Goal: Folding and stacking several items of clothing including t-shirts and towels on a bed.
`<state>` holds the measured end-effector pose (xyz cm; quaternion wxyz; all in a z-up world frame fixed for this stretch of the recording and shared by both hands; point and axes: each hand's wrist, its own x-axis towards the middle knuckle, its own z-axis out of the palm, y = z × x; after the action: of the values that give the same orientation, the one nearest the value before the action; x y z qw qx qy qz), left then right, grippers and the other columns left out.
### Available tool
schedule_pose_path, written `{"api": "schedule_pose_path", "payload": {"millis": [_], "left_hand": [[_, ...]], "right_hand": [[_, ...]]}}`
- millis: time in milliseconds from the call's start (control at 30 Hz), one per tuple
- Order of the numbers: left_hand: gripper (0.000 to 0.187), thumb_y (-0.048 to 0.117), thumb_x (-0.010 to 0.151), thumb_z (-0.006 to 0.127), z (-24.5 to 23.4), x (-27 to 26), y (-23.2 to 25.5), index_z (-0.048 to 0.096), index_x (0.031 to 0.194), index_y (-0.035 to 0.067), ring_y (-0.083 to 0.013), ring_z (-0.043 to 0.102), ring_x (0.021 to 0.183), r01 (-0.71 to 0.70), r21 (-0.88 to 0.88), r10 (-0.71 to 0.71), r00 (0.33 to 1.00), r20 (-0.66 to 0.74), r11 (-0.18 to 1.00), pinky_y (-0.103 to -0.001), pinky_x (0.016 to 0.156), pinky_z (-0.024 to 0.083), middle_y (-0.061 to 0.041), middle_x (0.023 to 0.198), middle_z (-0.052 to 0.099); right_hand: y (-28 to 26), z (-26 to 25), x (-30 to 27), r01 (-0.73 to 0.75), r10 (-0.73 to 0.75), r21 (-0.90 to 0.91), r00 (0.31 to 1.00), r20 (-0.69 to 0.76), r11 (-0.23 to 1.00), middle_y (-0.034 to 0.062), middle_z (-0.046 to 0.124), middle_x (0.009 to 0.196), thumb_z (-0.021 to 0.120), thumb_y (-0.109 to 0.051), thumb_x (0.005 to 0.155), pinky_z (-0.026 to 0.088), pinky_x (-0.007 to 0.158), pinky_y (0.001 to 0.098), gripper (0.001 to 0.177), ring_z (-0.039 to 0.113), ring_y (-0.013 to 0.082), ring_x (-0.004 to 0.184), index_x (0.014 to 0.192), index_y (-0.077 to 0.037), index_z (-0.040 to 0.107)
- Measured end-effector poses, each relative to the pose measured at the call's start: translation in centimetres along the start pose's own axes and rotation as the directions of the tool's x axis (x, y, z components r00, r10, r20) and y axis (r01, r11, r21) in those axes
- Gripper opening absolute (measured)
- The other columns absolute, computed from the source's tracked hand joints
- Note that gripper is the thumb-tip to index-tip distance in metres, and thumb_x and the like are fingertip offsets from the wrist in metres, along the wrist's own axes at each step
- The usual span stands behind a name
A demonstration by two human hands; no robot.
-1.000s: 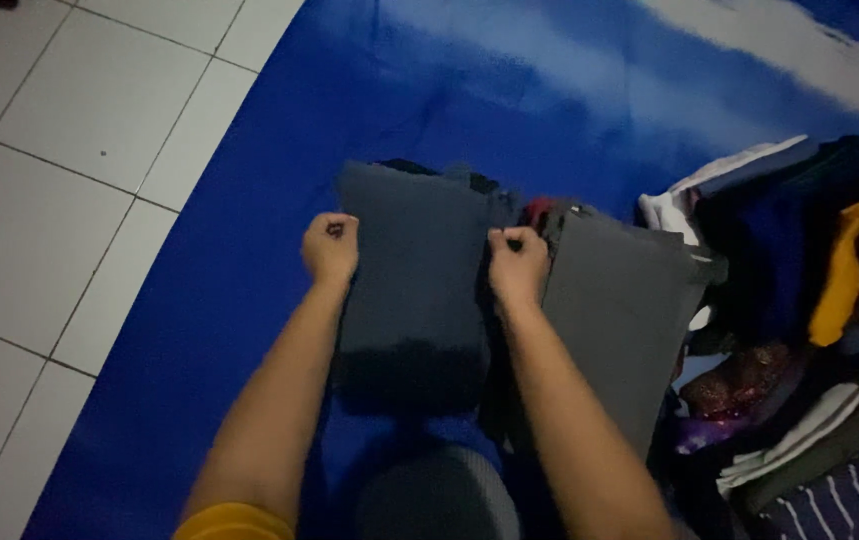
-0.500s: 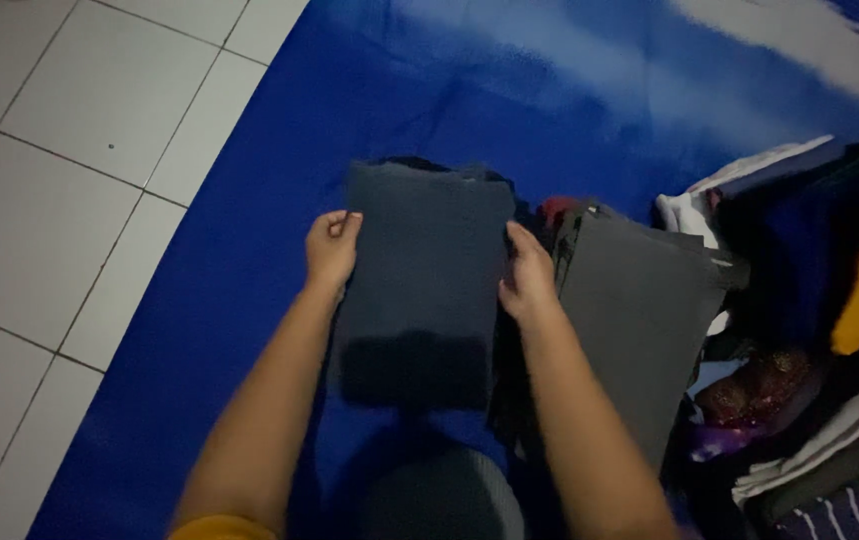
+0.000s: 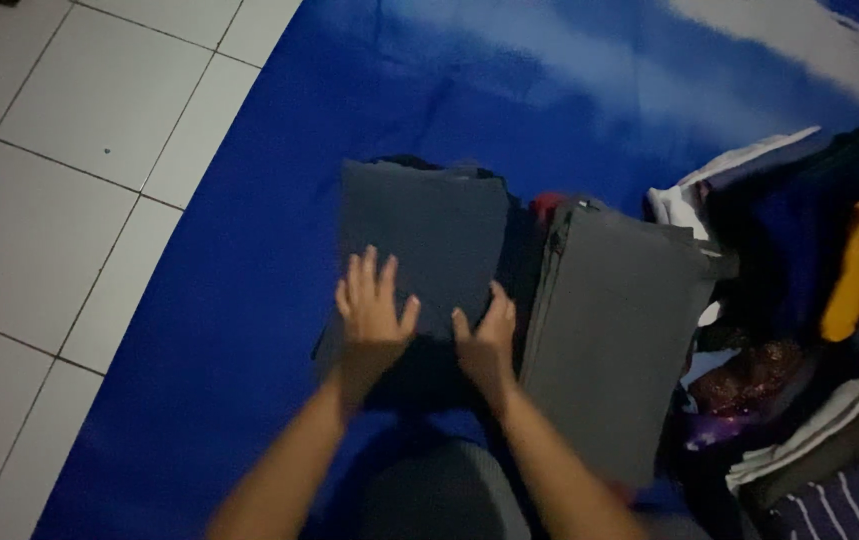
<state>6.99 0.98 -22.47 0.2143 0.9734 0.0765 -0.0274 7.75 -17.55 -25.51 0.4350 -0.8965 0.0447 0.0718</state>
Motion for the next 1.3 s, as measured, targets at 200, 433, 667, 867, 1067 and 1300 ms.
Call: {"api": "schedule_pose_path", "payload": {"millis": [200, 433, 667, 867, 1067, 1300], "left_hand": [[0.071, 0.048, 0.099, 0.053, 4.9, -5.4, -0.7, 0.044, 0.150, 0.000, -0.0522, 0.033, 0.147, -0.255, 0.052, 0.260, 0.933, -0.249, 0.965, -0.069, 0.114, 0.028, -0.033, 0.158, 0.034], [0.075, 0.044, 0.099, 0.053, 5.6, -8.0, -0.5, 0.031, 0.156, 0.001, -0.0506, 0.017, 0.150, -0.210, 0.124, 0.212, 0.977, -0.003, 0.970, -0.065, 0.117, 0.017, -0.029, 0.163, 0.019], [0.081, 0.041, 0.092, 0.063, 4.6, -12.7, 2.8, 0.029, 0.155, 0.005, -0.0505, 0.010, 0.150, -0.074, 0.164, 0.030, 0.966, 0.256, 0.984, -0.061, 0.119, 0.011, -0.024, 0.164, 0.015], [0.045, 0.027, 0.086, 0.072, 4.0, -14.8, 8.5, 0.065, 0.126, 0.007, -0.0422, 0.039, 0.140, -0.197, -0.114, 0.207, 0.974, 0.087, 0.974, -0.056, 0.116, 0.030, -0.021, 0.143, 0.051], [0.032, 0.021, 0.087, 0.071, 6.5, -15.1, 17.7, 0.072, 0.114, 0.003, -0.0397, 0.056, 0.123, -0.393, -0.392, 0.426, 0.905, -0.002, 0.832, -0.047, 0.105, 0.044, -0.020, 0.127, 0.065], [0.030, 0.021, 0.088, 0.070, 9.3, -17.5, 29.3, 0.070, 0.112, 0.003, -0.0298, 0.072, 0.093, -0.284, -0.598, 0.514, 0.819, 0.256, 0.750, -0.040, 0.084, 0.058, -0.017, 0.108, 0.072]], "right_hand": [[6.7, 2.1, -4.5, 0.414, -0.416, -0.065, 0.909, -0.021, 0.908, 0.0360, 0.043, 0.147, 0.064, -0.015, 0.101, 0.043, 0.113, 0.0532, 0.066, 0.050, 0.0481, 0.134, 0.153, 0.007, 0.030], [7.9, -0.5, -6.6, 0.282, -0.273, -0.126, 0.958, 0.086, 0.951, 0.0312, 0.048, 0.145, 0.065, -0.012, 0.089, 0.053, 0.102, 0.0427, 0.081, 0.059, 0.0394, 0.124, 0.159, 0.001, 0.025], [5.5, -11.3, -9.9, -0.113, 0.046, 0.171, 0.934, 0.354, 0.979, 0.0115, 0.065, 0.123, 0.075, -0.021, 0.091, 0.057, 0.092, 0.0359, 0.057, 0.067, 0.0204, 0.103, 0.141, -0.007, 0.053], [12.7, -19.8, -13.3, -0.060, 0.020, 0.301, 0.991, 0.133, 0.952, 0.0050, 0.070, 0.115, 0.072, -0.016, 0.090, 0.057, 0.089, 0.0335, 0.045, 0.067, 0.0160, 0.098, 0.133, -0.007, 0.061], [17.7, -29.8, -18.2, -0.013, 0.008, -0.021, 0.976, -0.219, 1.000, 0.0104, 0.072, 0.111, 0.078, -0.019, 0.088, 0.057, 0.091, 0.0364, 0.042, 0.070, 0.0238, 0.104, 0.127, -0.011, 0.067], [23.1, -35.3, -23.1, -0.114, -0.041, -0.261, 0.851, -0.524, 0.958, 0.0300, 0.041, 0.149, 0.089, -0.016, 0.061, 0.035, 0.110, 0.0516, 0.092, 0.040, 0.0467, 0.136, 0.142, 0.000, 0.047]]}}
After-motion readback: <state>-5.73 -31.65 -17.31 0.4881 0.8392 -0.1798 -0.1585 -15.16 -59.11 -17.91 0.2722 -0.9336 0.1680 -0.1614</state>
